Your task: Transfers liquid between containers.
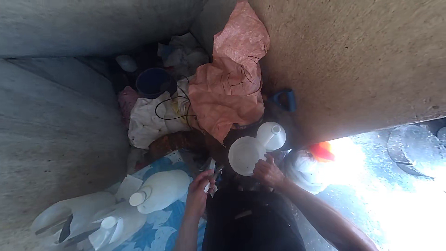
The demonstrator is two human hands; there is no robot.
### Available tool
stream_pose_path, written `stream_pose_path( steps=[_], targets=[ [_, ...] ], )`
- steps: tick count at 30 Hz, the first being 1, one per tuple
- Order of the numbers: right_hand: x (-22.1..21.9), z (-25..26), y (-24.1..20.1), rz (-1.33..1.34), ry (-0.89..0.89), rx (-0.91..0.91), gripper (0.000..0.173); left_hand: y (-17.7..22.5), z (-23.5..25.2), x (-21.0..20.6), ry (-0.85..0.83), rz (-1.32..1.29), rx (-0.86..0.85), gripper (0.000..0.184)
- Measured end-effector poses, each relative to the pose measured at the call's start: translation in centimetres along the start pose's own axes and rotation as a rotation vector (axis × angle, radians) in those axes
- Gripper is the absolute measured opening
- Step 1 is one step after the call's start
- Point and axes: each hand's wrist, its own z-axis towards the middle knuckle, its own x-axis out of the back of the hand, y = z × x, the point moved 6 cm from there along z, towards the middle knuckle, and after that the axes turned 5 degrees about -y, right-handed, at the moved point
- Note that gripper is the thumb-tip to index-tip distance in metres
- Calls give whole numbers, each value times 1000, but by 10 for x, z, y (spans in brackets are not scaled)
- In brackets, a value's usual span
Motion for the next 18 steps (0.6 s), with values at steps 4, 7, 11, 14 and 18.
stream_pose_path(
  steps=[4,7,11,14,18],
  targets=[
    [8,2,-4,61,71,53,28,26,38,-13,-40,194,-86,29],
    [27,-14,-11,105,106,13,35,44,73,-35,-98,342,-135,28],
    [80,-49,-19,95,232,-103,39,55,114,-93,-263,599,-164,30],
    [130,-76,-28,43,332,-177,42,49,131,-156,-443,737,-228,36],
    [192,-108,-39,-85,420,-208,48,30,139,-228,-608,889,-260,46]
  ],
)
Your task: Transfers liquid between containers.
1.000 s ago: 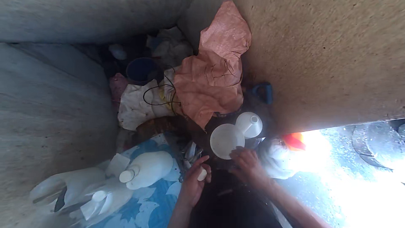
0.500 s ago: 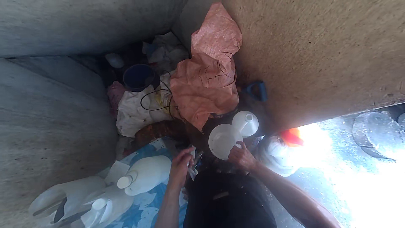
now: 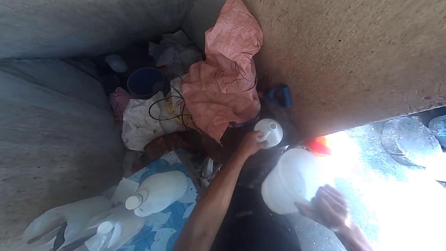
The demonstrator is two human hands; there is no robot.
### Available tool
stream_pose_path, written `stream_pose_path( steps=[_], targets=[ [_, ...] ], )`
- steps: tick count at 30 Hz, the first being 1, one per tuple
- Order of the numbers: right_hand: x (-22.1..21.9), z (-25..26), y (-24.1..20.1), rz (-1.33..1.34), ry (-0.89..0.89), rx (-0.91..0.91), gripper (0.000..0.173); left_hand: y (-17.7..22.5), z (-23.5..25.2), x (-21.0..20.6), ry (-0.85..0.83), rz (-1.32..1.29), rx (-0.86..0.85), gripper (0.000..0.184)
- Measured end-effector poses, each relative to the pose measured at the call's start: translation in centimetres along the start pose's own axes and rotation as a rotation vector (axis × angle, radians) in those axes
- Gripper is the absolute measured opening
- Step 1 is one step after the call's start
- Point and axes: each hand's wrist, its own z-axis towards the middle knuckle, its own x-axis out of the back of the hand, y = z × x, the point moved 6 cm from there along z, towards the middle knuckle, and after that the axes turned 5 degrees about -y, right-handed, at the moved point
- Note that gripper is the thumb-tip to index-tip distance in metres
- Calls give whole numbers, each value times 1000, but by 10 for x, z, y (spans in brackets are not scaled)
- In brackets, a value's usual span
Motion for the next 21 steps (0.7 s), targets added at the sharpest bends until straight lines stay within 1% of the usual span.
stream_pose_path(
  steps=[3,7,8,10,13,16,19,21],
  targets=[
    [44,5,0,-119,1,-38,52,12,16,-14,-53,-13,66,44],
    [87,12,4,-221,26,-5,54,16,30,-11,-204,-218,165,40],
    [95,15,5,-239,32,11,55,15,32,-9,-202,-249,183,38],
    [108,18,9,-269,20,18,55,12,31,-2,-132,-281,205,34],
    [115,15,13,-260,5,-5,56,-1,17,12,-24,-353,208,28],
    [111,13,18,-232,26,0,56,-14,5,17,32,-360,187,23],
    [103,23,21,-200,39,27,58,-33,-8,23,95,-398,193,21],
    [97,33,22,-166,29,67,57,-39,-16,27,91,-382,206,20]
  ],
)
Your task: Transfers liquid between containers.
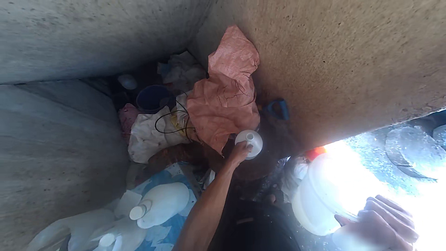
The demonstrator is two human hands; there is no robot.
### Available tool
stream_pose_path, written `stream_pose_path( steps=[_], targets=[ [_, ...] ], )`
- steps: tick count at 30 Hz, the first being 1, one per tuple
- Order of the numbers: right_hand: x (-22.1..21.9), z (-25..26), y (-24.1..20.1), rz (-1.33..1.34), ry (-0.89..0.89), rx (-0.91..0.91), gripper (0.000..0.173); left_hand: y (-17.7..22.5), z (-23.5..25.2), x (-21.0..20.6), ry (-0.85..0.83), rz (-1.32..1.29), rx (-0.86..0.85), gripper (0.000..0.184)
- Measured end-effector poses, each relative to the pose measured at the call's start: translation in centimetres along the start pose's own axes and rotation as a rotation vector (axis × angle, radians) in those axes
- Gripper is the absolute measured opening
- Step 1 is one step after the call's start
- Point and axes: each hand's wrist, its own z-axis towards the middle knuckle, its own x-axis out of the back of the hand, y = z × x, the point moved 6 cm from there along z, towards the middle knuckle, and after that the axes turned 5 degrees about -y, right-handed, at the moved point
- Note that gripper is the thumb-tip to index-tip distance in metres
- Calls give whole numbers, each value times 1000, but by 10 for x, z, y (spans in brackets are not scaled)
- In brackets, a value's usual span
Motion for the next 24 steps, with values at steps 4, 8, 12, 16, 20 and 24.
stream_pose_path(
  steps=[4,8,12,16,20,24],
  targets=[
    [-15,26,-3,85,-35,98,53,-5,-12,5,31,57,-1,21],
    [-33,51,-8,152,-48,173,51,-10,-20,6,19,-64,-22,24],
    [-55,78,-9,186,-81,239,50,-26,-36,18,114,-231,-29,31],
    [-79,103,-10,217,-144,294,50,-67,-69,31,209,-290,-3,32],
    [-98,121,-9,210,-191,343,50,-112,-126,39,263,-361,43,32],
    [-113,135,-8,202,-233,373,50,-167,-178,41,338,-430,156,32]
  ],
)
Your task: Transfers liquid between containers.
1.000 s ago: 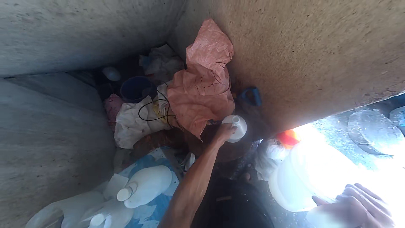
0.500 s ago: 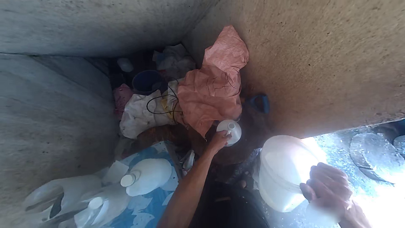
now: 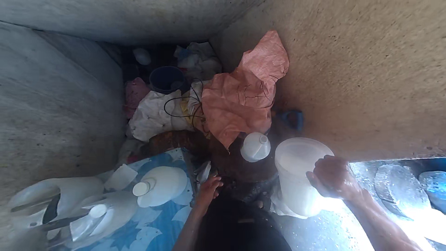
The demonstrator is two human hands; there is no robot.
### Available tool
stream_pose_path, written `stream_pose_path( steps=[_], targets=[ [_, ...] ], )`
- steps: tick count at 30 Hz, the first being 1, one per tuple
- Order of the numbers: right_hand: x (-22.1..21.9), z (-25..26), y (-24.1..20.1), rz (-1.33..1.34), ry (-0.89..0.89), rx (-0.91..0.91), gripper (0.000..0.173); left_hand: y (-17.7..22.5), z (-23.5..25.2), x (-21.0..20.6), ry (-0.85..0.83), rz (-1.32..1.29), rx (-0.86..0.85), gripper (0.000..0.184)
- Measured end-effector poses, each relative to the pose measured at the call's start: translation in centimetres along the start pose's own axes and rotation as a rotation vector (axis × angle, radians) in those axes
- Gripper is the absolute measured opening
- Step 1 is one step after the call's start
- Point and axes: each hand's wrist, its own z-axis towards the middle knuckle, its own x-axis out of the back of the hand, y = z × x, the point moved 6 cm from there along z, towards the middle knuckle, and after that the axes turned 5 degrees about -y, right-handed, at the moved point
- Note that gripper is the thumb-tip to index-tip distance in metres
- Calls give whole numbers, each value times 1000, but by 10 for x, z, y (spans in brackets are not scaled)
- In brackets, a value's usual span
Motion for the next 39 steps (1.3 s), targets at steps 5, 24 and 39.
stream_pose_path(
  steps=[5,24,39],
  targets=[
    [-10,15,9,-3,-49,26,51,-58,-32,39,133,-70,114,31],
    [-50,46,21,-37,-236,24,54,-48,-23,55,193,-197,69,30],
    [-61,54,24,-35,-348,15,55,-49,-20,57,206,-237,79,28]
  ],
)
